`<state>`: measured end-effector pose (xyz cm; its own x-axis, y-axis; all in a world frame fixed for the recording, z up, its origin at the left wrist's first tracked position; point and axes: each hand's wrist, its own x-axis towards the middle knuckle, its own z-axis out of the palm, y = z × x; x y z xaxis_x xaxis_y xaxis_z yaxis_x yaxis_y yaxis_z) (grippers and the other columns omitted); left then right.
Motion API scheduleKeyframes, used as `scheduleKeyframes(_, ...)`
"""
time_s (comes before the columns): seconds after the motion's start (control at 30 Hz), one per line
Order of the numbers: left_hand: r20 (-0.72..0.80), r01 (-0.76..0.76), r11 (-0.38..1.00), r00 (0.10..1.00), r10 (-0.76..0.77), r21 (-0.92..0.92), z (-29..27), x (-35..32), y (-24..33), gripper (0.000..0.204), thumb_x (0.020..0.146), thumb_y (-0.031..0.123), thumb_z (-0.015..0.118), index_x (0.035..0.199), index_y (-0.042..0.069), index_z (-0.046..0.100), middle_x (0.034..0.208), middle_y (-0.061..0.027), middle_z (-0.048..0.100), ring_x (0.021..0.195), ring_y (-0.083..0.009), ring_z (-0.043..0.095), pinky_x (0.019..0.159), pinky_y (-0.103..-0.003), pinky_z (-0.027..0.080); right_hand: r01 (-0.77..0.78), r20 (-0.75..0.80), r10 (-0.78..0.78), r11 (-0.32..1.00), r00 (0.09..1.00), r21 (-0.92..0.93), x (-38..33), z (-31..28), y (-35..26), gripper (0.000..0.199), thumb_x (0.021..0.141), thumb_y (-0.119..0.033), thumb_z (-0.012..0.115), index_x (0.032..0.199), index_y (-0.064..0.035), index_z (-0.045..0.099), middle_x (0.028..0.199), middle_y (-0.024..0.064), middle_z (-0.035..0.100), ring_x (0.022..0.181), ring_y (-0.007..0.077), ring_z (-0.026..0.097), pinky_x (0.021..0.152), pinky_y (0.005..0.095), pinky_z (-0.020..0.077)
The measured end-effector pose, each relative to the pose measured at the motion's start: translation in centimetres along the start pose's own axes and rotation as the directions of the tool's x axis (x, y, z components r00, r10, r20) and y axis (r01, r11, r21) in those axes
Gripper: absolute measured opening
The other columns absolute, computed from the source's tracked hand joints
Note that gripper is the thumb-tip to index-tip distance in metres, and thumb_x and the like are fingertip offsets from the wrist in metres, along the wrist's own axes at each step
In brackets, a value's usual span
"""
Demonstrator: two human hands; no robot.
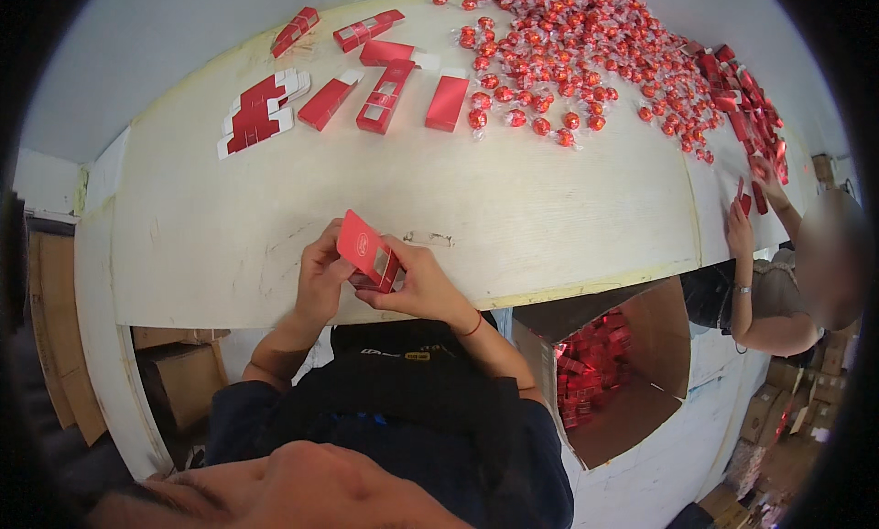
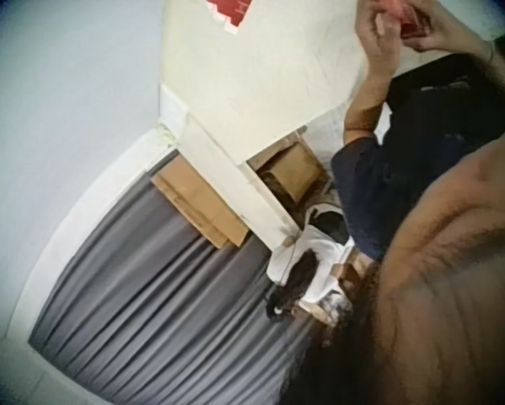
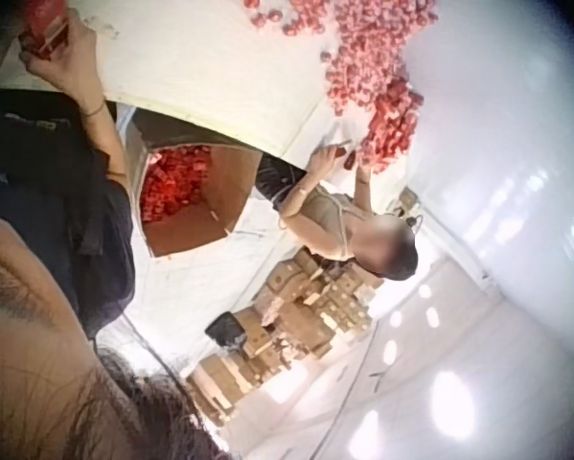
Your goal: The person assembles small red cardboard boxes by folding flat pieces into rectangular shapes. They repeatedly pick up a flat piece, fold the sides, and place the finished box on the table. A second person is visible in the background handling wrapped candies.
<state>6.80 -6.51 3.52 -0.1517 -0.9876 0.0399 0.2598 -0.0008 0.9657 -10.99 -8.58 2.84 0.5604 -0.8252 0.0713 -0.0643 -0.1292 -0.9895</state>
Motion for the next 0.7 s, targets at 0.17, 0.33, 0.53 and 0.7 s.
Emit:
scheduleKeyframes(0.17,0.084,-0.223,0.865,0.975,0.208,0.449,-0.7,0.7,-0.8,0.019,0.088,0.008,0.048,0.103,-0.001,0.057,0.099,-0.0114,0.058,0.097,-0.0198,0.056,0.089,-0.03,0.043,0.026,-0.274,-0.089,0.974,0.958,-0.227,-1.2,2.0,0.8,0.062,0.072,-0.022,0.079,0.126,-0.0048,0.053,0.085,0.0154,0.066,0.07,0.0299,0.066,0.063,0.0333,0.0525)
scheduleKeyframes(0.33,0.005,-0.118,0.966,0.993,0.12,0.228,1.0,-0.6,-1.8,0.029,0.09,0.011,0.048,0.116,-0.001,0.048,0.105,-0.0114,0.058,0.102,-0.0193,0.054,0.093,-0.032,0.042,0.15,-0.186,-0.256,0.882,0.949,-0.448,-0.8,1.5,0.0,0.06,0.071,-0.023,0.079,0.122,-0.0043,0.053,0.092,0.0166,0.064,0.073,0.0321,0.066,0.063,0.0342,0.0531)
scheduleKeyframes(0.53,0.24,-0.018,0.983,0.969,0.063,-0.184,2.7,-1.6,-3.1,0.08,0.092,0.039,0.064,0.148,0.003,0.021,0.144,-0.0137,0.033,0.122,-0.0209,0.048,0.101,-0.036,0.041,0.402,-0.381,-0.499,0.863,0.778,-0.307,-1.0,1.3,2.8,0.06,0.068,-0.027,0.081,0.117,-0.004,0.054,0.101,0.0183,0.062,0.087,0.033,0.063,0.074,0.0381,0.0529)
scheduleKeyframes(0.7,0.237,0.093,0.994,0.966,-0.102,0.049,2.1,-3.1,-3.8,0.084,0.079,0.031,0.081,0.143,0.005,0.034,0.133,-0.0117,0.048,0.112,-0.0213,0.056,0.095,-0.035,0.047,0.414,-0.337,-0.516,0.848,0.787,-0.332,-1.4,-0.2,2.3,0.06,0.075,-0.044,0.073,0.116,-0.0038,0.054,0.121,0.0228,0.053,0.101,0.0359,0.059,0.081,0.0388,0.0507)
